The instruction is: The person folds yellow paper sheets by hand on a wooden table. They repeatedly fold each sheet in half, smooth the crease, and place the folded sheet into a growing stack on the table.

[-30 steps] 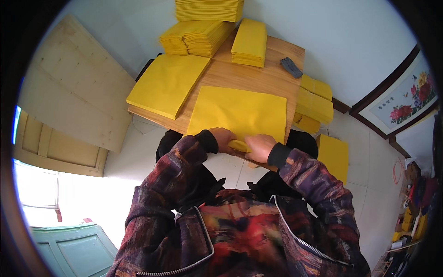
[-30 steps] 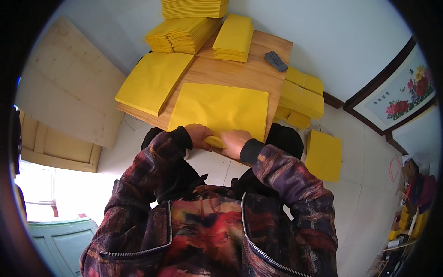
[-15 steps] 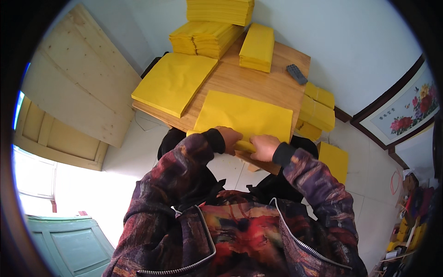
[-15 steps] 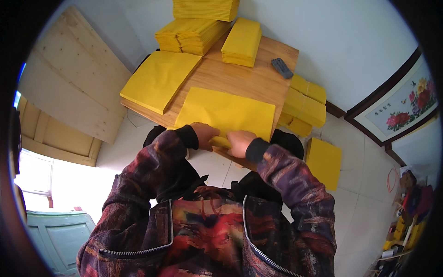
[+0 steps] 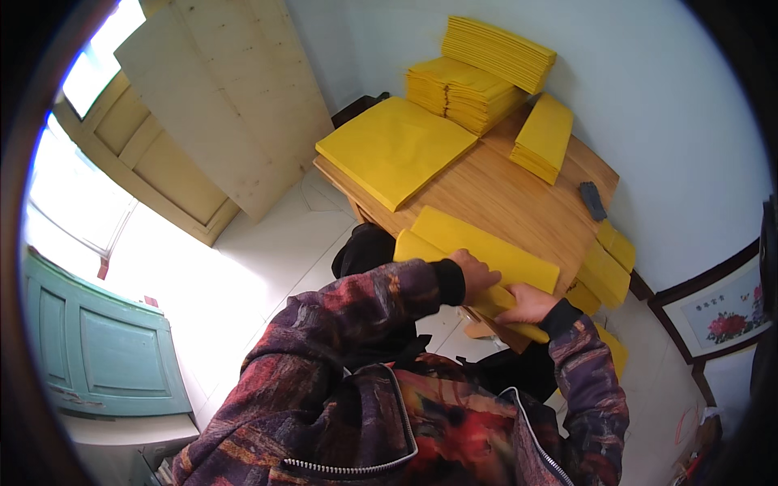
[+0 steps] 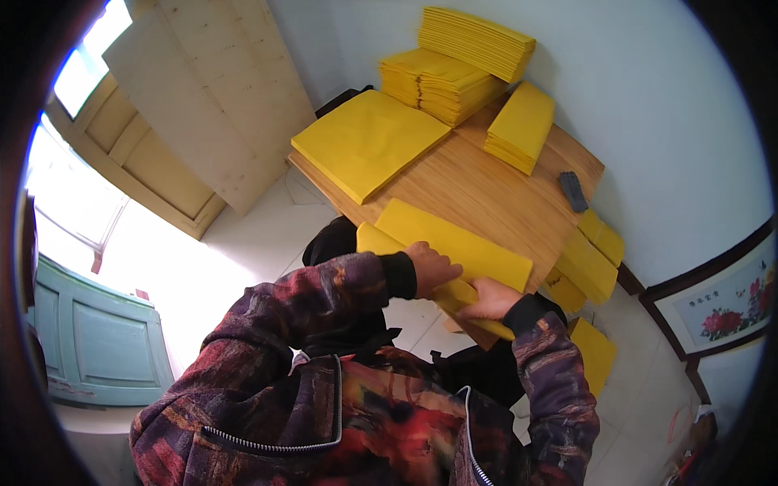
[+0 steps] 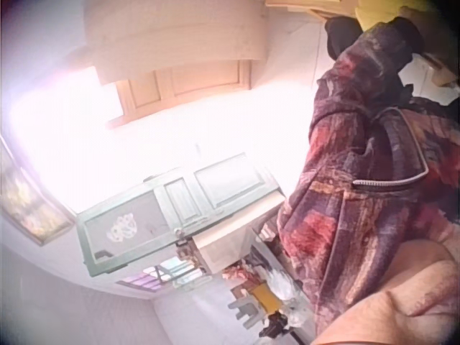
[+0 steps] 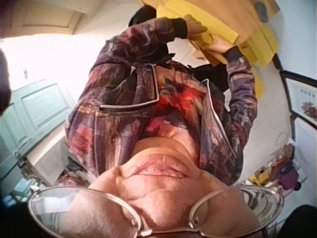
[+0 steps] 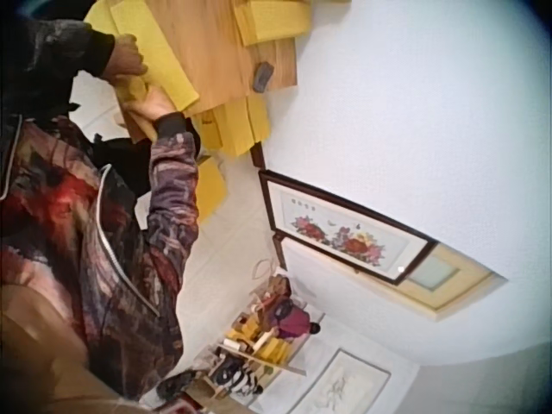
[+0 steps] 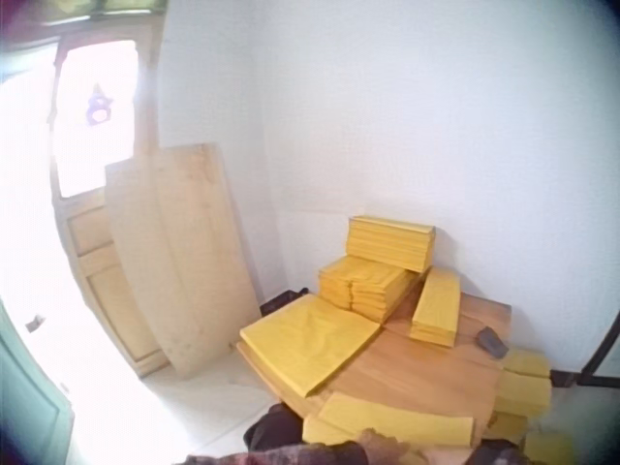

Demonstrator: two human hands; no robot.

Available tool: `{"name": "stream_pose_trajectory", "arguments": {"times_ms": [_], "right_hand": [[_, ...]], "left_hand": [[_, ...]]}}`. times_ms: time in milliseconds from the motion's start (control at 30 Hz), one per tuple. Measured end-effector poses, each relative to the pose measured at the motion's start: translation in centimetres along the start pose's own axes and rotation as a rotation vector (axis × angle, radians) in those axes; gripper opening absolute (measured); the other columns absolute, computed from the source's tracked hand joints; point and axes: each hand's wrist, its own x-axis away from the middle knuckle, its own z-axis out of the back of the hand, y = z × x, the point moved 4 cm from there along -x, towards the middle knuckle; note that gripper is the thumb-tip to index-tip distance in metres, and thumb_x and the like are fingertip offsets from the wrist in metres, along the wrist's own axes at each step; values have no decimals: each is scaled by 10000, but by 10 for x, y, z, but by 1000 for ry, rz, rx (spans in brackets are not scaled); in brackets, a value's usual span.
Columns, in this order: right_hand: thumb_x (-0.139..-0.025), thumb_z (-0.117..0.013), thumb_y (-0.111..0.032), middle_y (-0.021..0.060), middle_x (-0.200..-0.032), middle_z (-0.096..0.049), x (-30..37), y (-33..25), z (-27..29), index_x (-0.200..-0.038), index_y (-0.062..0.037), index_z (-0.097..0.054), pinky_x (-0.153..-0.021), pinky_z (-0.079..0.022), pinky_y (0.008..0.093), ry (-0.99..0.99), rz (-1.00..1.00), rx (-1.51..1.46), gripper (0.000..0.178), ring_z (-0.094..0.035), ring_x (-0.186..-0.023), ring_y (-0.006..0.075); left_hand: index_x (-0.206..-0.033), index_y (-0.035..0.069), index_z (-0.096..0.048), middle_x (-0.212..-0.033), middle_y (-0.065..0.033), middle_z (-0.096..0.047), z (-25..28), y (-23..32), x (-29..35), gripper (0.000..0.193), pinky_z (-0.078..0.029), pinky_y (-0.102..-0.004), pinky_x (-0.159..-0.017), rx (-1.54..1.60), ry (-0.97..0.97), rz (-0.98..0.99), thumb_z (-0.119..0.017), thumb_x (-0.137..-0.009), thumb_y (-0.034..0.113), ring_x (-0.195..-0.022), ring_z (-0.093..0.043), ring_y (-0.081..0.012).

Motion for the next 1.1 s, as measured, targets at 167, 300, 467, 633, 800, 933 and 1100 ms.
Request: {"name": "stream_pose_trajectory", "arguments": {"times_ms": [167,300,467,633,800,933,1100], "right_hand": [[-693,-747,-226,209,-941,-670,11,-5,-8,-990,-1,-574,-774,-496,423,329,-52,492,411,-636,-934,360],[-722,-729,-195,217,-866,-658,14,-6,-10,-937,-16,-531,-741,-490,476,496,-79,582,343,-628,-897,390],[-658,-748,-272,257,-936,-659,12,7,-4,-1111,24,-597,-766,-511,390,-74,-36,-158,562,-653,-881,359],[-710,-705,-195,205,-884,-667,28,-13,-9,-934,1,-550,-684,-509,433,348,-6,668,336,-652,-820,377],[-706,-725,-213,215,-942,-667,18,-8,-2,-992,16,-577,-747,-508,447,408,-56,612,395,-645,-885,386],[-699,-745,-287,235,-984,-659,13,2,8,-1023,27,-613,-807,-507,420,183,67,186,470,-629,-959,381],[-693,-739,-280,221,-919,-663,18,-12,-5,-977,42,-576,-764,-516,442,438,-23,638,459,-642,-917,378]], "left_hand": [[-881,102,-594,-804,-144,-666,3,-7,3,180,-507,-469,-672,36,198,41,-661,-771,227,-820,-662,-337],[-912,89,-589,-844,-144,-677,4,-13,-6,263,-513,-462,-694,76,-75,46,-695,-736,253,-846,-659,-353],[-1035,106,-534,-829,-129,-667,8,10,10,363,-502,-481,-670,-39,72,-61,-698,-737,231,-809,-663,-351],[-1015,73,-575,-889,-171,-663,4,0,2,356,-502,-475,-728,96,-174,-30,-688,-693,174,-871,-643,-373],[-943,60,-585,-911,-178,-664,16,-7,-2,318,-488,-463,-779,115,-159,70,-704,-682,197,-923,-631,-364],[-928,77,-566,-891,-166,-666,24,2,11,262,-476,-489,-732,-46,174,48,-678,-726,201,-887,-640,-363],[-904,87,-586,-903,-157,-671,24,-10,11,223,-481,-491,-722,136,-40,25,-674,-748,221,-909,-641,-341]]}}
